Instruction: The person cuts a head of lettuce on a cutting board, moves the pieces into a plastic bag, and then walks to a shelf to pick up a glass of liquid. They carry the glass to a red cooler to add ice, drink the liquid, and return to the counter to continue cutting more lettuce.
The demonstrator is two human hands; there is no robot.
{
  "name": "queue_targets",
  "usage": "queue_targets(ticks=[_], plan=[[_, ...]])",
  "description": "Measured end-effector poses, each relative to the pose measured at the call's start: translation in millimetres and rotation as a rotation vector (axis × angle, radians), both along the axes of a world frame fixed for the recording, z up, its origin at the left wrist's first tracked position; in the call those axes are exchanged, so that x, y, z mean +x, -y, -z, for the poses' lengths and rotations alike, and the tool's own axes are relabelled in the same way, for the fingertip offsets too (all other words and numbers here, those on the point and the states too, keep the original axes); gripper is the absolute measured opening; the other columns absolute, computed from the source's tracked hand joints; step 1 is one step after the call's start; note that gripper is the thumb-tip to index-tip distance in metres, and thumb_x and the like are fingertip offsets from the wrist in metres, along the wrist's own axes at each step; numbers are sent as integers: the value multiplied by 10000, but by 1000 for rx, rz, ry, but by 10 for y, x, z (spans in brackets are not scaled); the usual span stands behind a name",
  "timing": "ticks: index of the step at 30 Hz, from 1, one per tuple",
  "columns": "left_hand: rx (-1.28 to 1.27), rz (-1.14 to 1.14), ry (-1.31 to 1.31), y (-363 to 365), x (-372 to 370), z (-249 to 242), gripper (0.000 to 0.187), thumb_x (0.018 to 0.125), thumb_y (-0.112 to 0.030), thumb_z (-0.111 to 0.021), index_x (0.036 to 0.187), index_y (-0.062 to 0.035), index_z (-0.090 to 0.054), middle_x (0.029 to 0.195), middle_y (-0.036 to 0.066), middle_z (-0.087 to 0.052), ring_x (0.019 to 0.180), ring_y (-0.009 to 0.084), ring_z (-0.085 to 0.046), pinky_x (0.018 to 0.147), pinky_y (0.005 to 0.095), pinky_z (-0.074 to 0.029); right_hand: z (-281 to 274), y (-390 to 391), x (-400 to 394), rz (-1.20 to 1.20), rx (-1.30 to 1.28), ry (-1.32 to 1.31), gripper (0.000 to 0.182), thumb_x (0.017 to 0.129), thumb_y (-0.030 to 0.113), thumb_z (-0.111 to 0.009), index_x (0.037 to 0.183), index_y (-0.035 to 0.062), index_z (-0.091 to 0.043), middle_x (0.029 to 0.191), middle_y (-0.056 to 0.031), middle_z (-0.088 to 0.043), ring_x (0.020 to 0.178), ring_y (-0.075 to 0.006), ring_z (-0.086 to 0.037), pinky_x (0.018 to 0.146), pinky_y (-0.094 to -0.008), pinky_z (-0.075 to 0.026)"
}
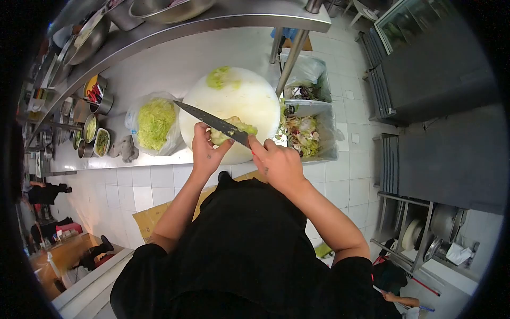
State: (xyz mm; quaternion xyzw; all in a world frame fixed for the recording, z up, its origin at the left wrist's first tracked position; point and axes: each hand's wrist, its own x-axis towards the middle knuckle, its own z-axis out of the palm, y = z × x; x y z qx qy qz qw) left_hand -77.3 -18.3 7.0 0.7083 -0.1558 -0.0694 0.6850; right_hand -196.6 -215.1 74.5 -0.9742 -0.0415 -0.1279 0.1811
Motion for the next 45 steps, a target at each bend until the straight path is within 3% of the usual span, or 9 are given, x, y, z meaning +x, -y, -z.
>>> queue_targets(ticks=[10, 13, 16, 19, 21, 27, 30, 36, 45], plan=[[93, 142, -31, 232, 3, -20, 630, 875, 70, -853, 1345, -12, -441, 1257, 187, -678, 1139, 230, -739, 898, 320, -632, 30, 343, -459, 174, 37, -46, 378, 989, 218, -755, 1358, 146, -716, 805, -128, -703, 665, -370, -716, 594, -484, -574], [98, 178, -22, 235, 43, -62, 645, 868, 90, -845, 1360, -26, -443, 1306, 168, -654, 1218, 246, -714, 929, 330, -634, 161, 490, -657, 258, 296, -55, 265, 1011, 223, -740, 1246, 102, -731, 761, -183, -702, 676, -430, -706, 599, -511, -549], [18, 214, -23, 187, 169, 115, 657, 862, 111, -837, 1370, -45, -451, 1381, 155, -612, 1287, 259, -681, 963, 351, -628, 552, 817, -1021, 498, 412, -223, 248, 1035, 172, -723, 1237, 29, -714, 686, -198, -658, 630, -428, -667, 596, -429, -521], [-22, 272, -119, 5, 320, 389, 670, 856, 93, -850, 1382, -73, -469, 1475, 172, -562, 1305, 276, -665, 972, 382, -614, 423, 700, -1077, 567, 482, -199, 189, 1051, 225, -703, 1076, 39, -674, 677, -230, -653, 661, -478, -689, 594, -524, -507], [-19, 328, -175, -138, 484, 506, 699, 844, 35, -886, 1397, -102, -480, 1470, 180, -562, 1293, 298, -669, 979, 410, -603, 440, 583, -972, 500, 479, -237, 216, 1050, 252, -706, 1094, 42, -683, 729, -239, -689, 710, -489, -696, 640, -547, -527], [848, 258, 375, -708, 772, 349, 786, 813, -281, -957, 1445, -115, -521, 1528, 180, -548, 1471, 442, -491, 1147, 566, -445, 741, 434, -616, 360, 459, -335, 266, 1053, 298, -695, 1167, 58, -699, 835, -249, -742, 793, -495, -714, 718, -568, -552], [708, 237, 497, -600, 794, 155, 818, 868, -409, -907, 1521, -125, -504, 1637, 177, -487, 1586, 467, -341, 1244, 629, -342, 703, 483, -641, 406, 554, -412, 270, 1059, 291, -694, 1163, 42, -695, 824, -242, -743, 789, -467, -731, 709, -519, -563], [1075, 498, 751, 152, 927, 364, 911, 1019, -681, -606, 1721, -163, -346, 1809, 184, -255, 1681, 466, -165, 1295, 737, -213, 688, 610, -762, 437, 671, -489, 235, 1071, 247, -687, 1148, 26, -675, 758, -240, -694, 721, -460, -706, 654, -493, -527], [1282, 496, 807, 288, 995, 431, 870, 1110, -595, -458, 1771, -94, -195, 1848, 196, -119, 1699, 445, -118, 1288, 752, -195, 514, 679, -967, 493, 662, -494, 227, 1071, 228, -680, 1194, 37, -684, 767, -260, -680, 748, -479, -710, 668, -504, -535]])
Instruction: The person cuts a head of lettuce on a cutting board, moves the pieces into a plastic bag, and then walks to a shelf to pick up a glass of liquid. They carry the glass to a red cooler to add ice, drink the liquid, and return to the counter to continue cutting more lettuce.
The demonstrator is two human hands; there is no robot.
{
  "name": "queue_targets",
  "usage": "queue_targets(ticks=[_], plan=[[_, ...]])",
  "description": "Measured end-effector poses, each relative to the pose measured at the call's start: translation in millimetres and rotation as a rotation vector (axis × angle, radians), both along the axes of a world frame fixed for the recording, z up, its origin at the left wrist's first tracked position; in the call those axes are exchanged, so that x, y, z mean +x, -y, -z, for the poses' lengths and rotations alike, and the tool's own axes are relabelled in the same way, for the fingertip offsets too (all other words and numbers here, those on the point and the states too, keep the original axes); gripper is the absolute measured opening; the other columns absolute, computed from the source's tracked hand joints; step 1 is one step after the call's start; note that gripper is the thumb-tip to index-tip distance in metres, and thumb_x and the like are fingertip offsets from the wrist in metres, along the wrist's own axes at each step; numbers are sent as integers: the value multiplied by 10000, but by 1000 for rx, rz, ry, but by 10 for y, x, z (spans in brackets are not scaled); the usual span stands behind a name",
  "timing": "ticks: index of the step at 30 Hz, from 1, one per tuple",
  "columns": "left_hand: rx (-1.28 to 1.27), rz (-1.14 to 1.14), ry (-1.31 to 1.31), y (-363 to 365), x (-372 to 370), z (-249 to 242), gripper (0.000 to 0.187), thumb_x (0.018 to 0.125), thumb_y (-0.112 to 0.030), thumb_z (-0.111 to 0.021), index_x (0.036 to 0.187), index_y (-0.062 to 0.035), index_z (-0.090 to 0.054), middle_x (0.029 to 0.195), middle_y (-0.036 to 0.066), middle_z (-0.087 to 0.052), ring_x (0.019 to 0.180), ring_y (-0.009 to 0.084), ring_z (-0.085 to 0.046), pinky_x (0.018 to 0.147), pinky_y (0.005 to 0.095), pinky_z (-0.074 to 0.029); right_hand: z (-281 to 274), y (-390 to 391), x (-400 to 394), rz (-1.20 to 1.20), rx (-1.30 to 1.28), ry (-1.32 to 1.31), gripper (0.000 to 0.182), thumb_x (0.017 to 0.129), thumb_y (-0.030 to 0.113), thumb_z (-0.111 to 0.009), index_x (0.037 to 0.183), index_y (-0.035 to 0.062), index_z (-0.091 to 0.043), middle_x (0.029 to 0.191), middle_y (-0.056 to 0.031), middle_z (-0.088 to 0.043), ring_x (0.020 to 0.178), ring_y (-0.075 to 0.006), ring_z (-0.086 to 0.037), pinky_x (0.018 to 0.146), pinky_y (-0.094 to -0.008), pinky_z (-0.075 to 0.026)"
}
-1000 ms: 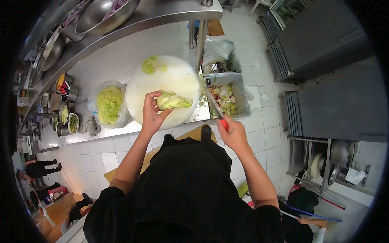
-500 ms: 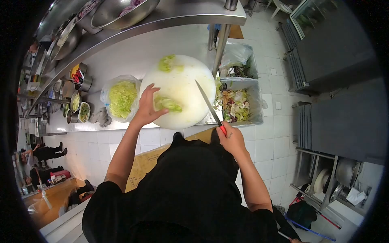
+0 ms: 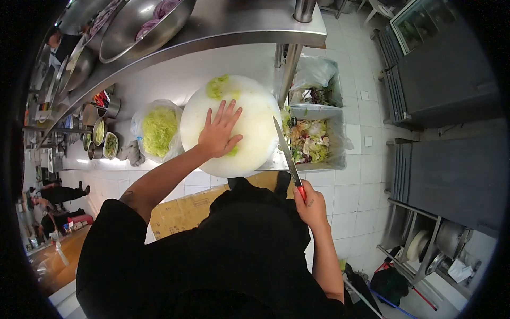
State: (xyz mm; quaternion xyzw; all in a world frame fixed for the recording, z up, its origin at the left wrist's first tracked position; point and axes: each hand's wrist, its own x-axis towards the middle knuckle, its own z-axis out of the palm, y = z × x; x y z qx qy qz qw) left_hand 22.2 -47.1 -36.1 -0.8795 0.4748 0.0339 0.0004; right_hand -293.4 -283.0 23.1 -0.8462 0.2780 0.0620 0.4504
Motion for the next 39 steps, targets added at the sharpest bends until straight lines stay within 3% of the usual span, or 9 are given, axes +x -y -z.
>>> queue_targets(ticks=[3, 9, 12, 13, 20, 24, 27, 36, 39], plan=[[-30, -5, 36, -14, -9, 75, 884, 1108, -597, -450, 1778, -93, -170, 1850, 215, -82, 1701, 450, -106, 1285, 754, -195, 104, 12, 85, -50, -25, 33, 253, 1068, 228, -682, 1237, 39, -668, 788, -258, -701, 765, -487, -715, 684, -523, -542], [-697, -34, -229, -230, 43, -149, 690, 1059, -342, -629, 1622, -24, -387, 1703, 269, -385, 1580, 486, -357, 1301, 668, -255, 213, -103, 363, -216, -180, 147, 314, 1075, 219, -662, 1336, 53, -610, 846, -257, -741, 795, -505, -716, 714, -573, -553], [-808, -135, -325, -582, -5, -325, 586, 1010, -180, -677, 1525, -11, -453, 1614, 280, -474, 1515, 477, -430, 1322, 568, -282, 158, -152, 472, -309, -284, 158, 302, 1082, 211, -650, 1338, 60, -594, 874, -264, -747, 811, -508, -717, 717, -585, -553], [-806, -101, -432, -705, -42, -244, 637, 1003, -142, -693, 1565, 9, -433, 1626, 296, -462, 1534, 491, -412, 1326, 526, -291, 98, -166, 516, -340, -307, 147, 279, 1084, 208, -642, 1318, 63, -595, 878, -251, -752, 821, -502, -722, 716, -591, -557], [-695, -302, -238, -447, -660, 332, 815, 1043, -253, -685, 1677, 57, -278, 1651, 326, -416, 1582, 527, -335, 1322, 614, -248, -16, -228, 714, -432, -455, 128, 151, 1095, 204, -608, 1114, 72, -536, 909, -195, -757, 812, -473, -732, 685, -594, -562], [-751, -280, -80, -429, -709, -55, 526, 943, -121, -745, 1437, -27, -593, 1486, 244, -572, 1389, 459, -526, 1187, 568, -415, 206, -215, 769, -437, -528, 65, 207, 1090, 240, -631, 1176, 68, -557, 864, -225, -749, 752, -480, -715, 670, -603, -555], [-611, 138, -146, -595, -505, -21, 347, 908, -51, -719, 1252, -68, -681, 1356, 131, -656, 1284, 375, -585, 1114, 513, -465, 201, -258, 837, -501, -596, 33, 195, 1092, 239, -626, 1142, 64, -557, 849, -210, -739, 728, -457, -716, 650, -580, -565], [-394, 218, -240, -573, -267, -43, 335, 932, -28, -685, 1262, -84, -693, 1362, 66, -677, 1307, 294, -601, 1122, 434, -476, -254, -526, 649, -630, -722, 24, 119, 1073, 177, -601, 1103, 73, -552, 782, -183, -708, 649, -399, -734, 553, -512, -572], [-419, 222, -231, -580, -271, -27, 329, 940, -36, -681, 1264, -86, -692, 1380, 59, -672, 1313, 291, -597, 1123, 438, -470, 213, -437, 782, -635, -724, 2, 111, 1068, 156, -587, 1122, 69, -545, 797, -203, -720, 634, -411, -728, 561, -524, -576]])
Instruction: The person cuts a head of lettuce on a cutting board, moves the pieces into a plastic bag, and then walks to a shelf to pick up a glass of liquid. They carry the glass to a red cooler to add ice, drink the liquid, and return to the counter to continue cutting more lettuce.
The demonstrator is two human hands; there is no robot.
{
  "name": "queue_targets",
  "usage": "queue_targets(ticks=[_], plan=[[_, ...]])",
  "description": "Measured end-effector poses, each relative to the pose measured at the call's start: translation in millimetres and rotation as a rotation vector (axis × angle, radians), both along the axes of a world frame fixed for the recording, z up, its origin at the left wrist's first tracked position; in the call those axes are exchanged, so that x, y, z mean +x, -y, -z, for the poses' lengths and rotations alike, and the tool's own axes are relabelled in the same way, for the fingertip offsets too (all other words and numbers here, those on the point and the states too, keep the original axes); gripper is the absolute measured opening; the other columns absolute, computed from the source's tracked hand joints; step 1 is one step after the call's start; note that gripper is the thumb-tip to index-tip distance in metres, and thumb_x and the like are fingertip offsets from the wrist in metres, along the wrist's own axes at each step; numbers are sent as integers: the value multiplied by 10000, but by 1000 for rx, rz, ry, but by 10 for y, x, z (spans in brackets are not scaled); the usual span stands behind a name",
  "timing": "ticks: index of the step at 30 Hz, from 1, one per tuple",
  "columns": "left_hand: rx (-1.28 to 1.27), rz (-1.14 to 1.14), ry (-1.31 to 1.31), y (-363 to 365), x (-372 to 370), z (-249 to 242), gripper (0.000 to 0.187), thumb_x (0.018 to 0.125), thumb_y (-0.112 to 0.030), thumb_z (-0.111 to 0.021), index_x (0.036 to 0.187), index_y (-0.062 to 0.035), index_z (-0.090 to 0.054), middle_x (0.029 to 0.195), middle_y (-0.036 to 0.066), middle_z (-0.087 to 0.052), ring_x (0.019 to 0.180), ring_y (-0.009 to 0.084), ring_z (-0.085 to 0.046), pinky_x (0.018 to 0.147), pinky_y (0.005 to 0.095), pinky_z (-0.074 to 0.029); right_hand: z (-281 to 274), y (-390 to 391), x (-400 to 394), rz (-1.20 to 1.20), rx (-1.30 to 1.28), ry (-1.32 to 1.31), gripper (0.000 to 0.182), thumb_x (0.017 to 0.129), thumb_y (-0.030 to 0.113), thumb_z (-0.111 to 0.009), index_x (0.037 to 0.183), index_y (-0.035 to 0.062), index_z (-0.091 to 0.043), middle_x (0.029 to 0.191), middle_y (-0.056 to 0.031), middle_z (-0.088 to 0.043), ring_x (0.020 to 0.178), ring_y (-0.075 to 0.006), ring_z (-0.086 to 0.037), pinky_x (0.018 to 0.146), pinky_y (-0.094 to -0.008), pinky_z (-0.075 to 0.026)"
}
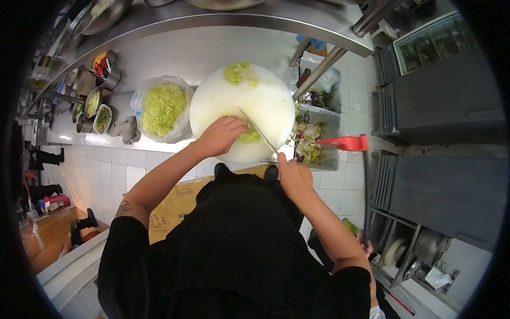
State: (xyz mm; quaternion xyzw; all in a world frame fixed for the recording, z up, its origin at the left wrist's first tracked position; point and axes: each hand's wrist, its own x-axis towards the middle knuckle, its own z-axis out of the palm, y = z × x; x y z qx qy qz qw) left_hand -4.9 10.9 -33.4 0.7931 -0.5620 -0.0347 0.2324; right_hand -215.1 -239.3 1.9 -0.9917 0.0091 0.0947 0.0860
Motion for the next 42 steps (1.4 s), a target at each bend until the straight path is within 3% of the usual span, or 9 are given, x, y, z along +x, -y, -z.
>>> queue_targets(ticks=[7, 10, 19, 22, 25, 29, 35, 39, 42], plan=[[0, -31, 73, -12, -53, -67, 347, 940, -12, -644, 1272, -100, -697, 1403, 41, -667, 1319, 271, -590, 1130, 434, -445, 29, 59, 202, -18, 258, 127, 218, 1087, 238, -611, 1212, 72, -545, 787, -206, -722, 757, -472, -724, 667, -614, -556], [-15, -65, 138, -21, -144, -18, 389, 919, 15, -631, 1282, -108, -699, 1404, 37, -669, 1322, 266, -588, 1131, 432, -441, -9, 164, 52, -63, 105, 217, 196, 1067, 241, -648, 1124, 76, -559, 684, -163, -697, 638, -425, -726, 581, -552, -576], [-14, -33, 82, -13, -72, 45, 454, 898, 40, -617, 1305, -146, -696, 1381, 35, -673, 1326, 257, -590, 1135, 419, -443, -112, 42, 140, -52, 88, 193, 159, 1078, 224, -628, 1145, 93, -568, 722, -157, -702, 624, -426, -714, 550, -550, -563], [-3, 0, 64, -34, -52, 21, 455, 905, 35, -616, 1313, -151, -694, 1358, 32, -680, 1322, 249, -593, 1133, 416, -444, -363, -59, -104, -11, 48, 75, 189, 1070, 211, -644, 1165, 71, -560, 843, -192, -722, 709, -438, -717, 618, -556, -563], [-4, 1, 56, -38, -36, 8, 459, 909, 32, -612, 1321, -154, -694, 1346, 29, -684, 1318, 244, -595, 1133, 412, -442, -623, -157, -210, 4, -31, 54, 148, 1089, 214, -601, 1155, 88, -564, 794, -171, -709, 637, -420, -721, 569, -544, -574], [-28, 5, 58, -37, -32, 27, 462, 908, 39, -604, 1320, -149, -695, 1355, 23, -685, 1310, 242, -596, 1131, 406, -438, 10, -51, -1, -29, -19, 66, 138, 1106, 209, -555, 1167, 85, -551, 772, -170, -713, 661, -405, -736, 573, -546, -574], [1, 5, 76, -50, -41, -9, 466, 902, 42, -609, 1320, -145, -694, 1387, 13, -681, 1320, 237, -592, 1126, 401, -437, -458, -174, -7, 26, 25, -82, 179, 1100, 218, -598, 1173, 74, -520, 784, -198, -722, 730, -443, -724, 647, -595, -544], [-16, -16, 54, -29, -67, 33, 466, 895, 48, -614, 1312, -143, -699, 1394, 13, -677, 1327, 238, -589, 1130, 404, -437, -14, -132, 286, -3, 74, -19, 193, 1110, 233, -580, 1192, 73, -511, 790, -212, -728, 750, -458, -727, 657, -612, -535], [-14, 6, 74, -44, -43, 37, 455, 902, 46, -608, 1305, -142, -702, 1399, 15, -674, 1328, 240, -588, 1135, 407, -434, -530, -205, 136, 18, 54, -105, 195, 1117, 242, -567, 1188, 71, -506, 790, -217, -726, 757, -468, -723, 664, -620, -530]])
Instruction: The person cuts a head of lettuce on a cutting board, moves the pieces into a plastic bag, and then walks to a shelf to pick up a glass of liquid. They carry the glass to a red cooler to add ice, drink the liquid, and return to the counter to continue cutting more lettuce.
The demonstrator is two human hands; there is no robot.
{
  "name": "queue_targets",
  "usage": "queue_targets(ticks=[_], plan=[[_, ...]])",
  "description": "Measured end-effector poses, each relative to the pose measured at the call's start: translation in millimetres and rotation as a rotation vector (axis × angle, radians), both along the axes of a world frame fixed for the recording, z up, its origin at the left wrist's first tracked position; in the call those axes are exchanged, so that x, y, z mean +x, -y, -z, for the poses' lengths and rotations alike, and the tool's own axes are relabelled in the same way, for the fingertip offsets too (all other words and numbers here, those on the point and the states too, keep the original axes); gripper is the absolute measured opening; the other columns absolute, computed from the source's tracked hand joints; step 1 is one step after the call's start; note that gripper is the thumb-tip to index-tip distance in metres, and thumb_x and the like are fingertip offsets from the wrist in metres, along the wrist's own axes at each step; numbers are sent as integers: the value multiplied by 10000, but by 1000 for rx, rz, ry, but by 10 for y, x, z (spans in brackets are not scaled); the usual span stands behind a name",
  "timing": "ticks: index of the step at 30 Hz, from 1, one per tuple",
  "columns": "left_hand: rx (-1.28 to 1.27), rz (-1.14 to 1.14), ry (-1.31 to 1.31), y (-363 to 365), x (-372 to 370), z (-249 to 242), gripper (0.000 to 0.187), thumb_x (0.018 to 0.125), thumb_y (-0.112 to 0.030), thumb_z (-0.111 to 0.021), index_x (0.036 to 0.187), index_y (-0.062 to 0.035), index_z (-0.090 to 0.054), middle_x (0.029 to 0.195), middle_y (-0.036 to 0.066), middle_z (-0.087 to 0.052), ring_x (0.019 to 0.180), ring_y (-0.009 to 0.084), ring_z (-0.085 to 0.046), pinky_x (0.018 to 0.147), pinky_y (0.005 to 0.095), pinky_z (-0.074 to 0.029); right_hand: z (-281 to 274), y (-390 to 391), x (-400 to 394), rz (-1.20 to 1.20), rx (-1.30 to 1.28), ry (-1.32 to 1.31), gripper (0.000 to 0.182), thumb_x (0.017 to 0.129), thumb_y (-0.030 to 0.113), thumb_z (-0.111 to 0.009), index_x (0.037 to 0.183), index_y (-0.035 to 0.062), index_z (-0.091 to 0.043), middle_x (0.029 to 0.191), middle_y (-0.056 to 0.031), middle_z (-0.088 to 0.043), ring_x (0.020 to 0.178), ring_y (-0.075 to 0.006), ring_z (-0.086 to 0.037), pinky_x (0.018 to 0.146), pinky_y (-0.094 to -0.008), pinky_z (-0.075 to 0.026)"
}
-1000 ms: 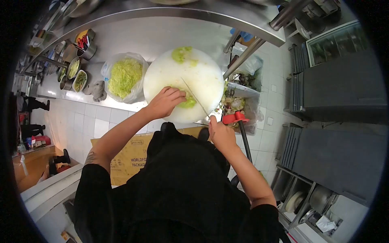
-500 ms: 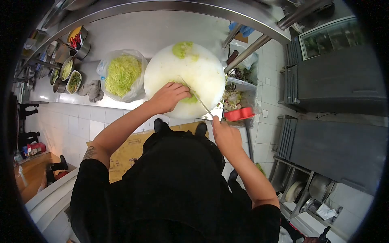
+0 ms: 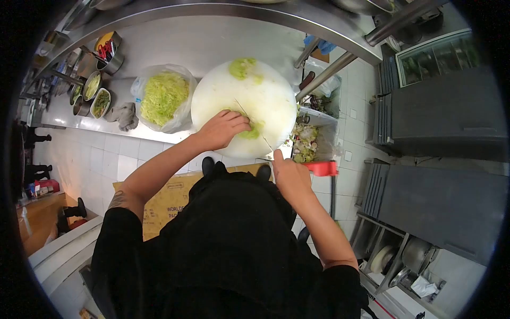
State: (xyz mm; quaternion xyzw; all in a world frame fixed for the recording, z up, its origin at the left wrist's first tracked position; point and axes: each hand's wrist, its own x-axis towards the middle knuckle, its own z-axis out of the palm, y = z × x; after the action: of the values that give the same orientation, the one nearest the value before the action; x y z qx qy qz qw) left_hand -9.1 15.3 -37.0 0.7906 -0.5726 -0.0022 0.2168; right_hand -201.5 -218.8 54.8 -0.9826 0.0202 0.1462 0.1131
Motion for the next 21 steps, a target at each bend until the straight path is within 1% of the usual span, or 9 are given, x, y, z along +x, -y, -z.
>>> queue_targets(ticks=[2, 3, 6, 13, 15, 17, 18, 19, 21], plan=[[1, -7, 6, 4, 0, -3, 448, 906, 43, -604, 1303, -141, -702, 1398, 14, -674, 1329, 240, -588, 1136, 408, -434, 428, 59, 50, -7, 40, 49, 201, 1119, 247, -563, 1193, 69, -504, 796, -215, -729, 759, -468, -722, 667, -620, -530], [1, -10, 6, 11, -8, -3, 445, 909, 41, -602, 1302, -141, -702, 1397, 13, -675, 1329, 240, -588, 1137, 408, -434, 481, 34, 94, -10, 59, 72, 204, 1120, 249, -561, 1196, 69, -503, 799, -215, -731, 760, -469, -722, 668, -620, -530], [-23, -8, -24, -5, -9, -17, 448, 910, 45, -590, 1302, -140, -702, 1402, 11, -674, 1330, 237, -587, 1139, 408, -433, 139, -42, 118, 7, 26, -3, 197, 1120, 242, -557, 1195, 72, -494, 805, -210, -734, 759, -469, -721, 668, -618, -530], [-27, -23, -33, -21, -10, 26, 423, 915, 24, -595, 1290, -138, -703, 1395, 10, -682, 1325, 240, -591, 1133, 405, -435, 425, -36, 130, 14, 58, 43, 196, 1114, 238, -573, 1162, 64, -496, 761, -210, -731, 712, -466, -729, 640, -602, -552], [-34, -12, -31, -11, -1, 31, 411, 919, 19, -599, 1284, -137, -703, 1390, 17, -685, 1326, 246, -591, 1133, 405, -434, 45, -119, 61, 45, 50, -9, 194, 1116, 235, -571, 1149, 60, -492, 768, -215, -733, 723, -474, -727, 656, -603, -554], [-53, -28, -41, -12, -9, 19, 393, 922, 12, -606, 1276, -130, -704, 1391, 29, -684, 1328, 255, -590, 1134, 413, -441, 489, -65, 120, 61, 105, 63, 195, 1119, 236, -567, 1136, 57, -492, 766, -216, -731, 731, -476, -725, 661, -606, -551], [-64, -37, -49, -10, -23, 19, 385, 924, 9, -609, 1271, -126, -704, 1391, 35, -684, 1329, 260, -590, 1135, 417, -445, 559, -66, 175, 69, 132, 96, 196, 1121, 237, -566, 1130, 56, -492, 764, -217, -730, 734, -477, -724, 663, -608, -549], [-80, -45, -43, -19, -18, 27, 374, 924, 5, -613, 1264, -122, -704, 1387, 40, -685, 1328, 265, -590, 1134, 422, -450, 562, -17, 194, 61, 117, 82, 195, 1120, 237, -565, 1129, 55, -494, 759, -217, -728, 736, -476, -725, 662, -607, -548], [-103, -47, -33, -60, -15, 45, 353, 925, -2, -620, 1249, -113, -705, 1377, 50, -686, 1326, 276, -591, 1133, 432, -461, 256, -52, 230, 59, 95, 53, 194, 1120, 237, -564, 1127, 55, -498, 750, -217, -724, 739, -474, -726, 661, -605, -545]])
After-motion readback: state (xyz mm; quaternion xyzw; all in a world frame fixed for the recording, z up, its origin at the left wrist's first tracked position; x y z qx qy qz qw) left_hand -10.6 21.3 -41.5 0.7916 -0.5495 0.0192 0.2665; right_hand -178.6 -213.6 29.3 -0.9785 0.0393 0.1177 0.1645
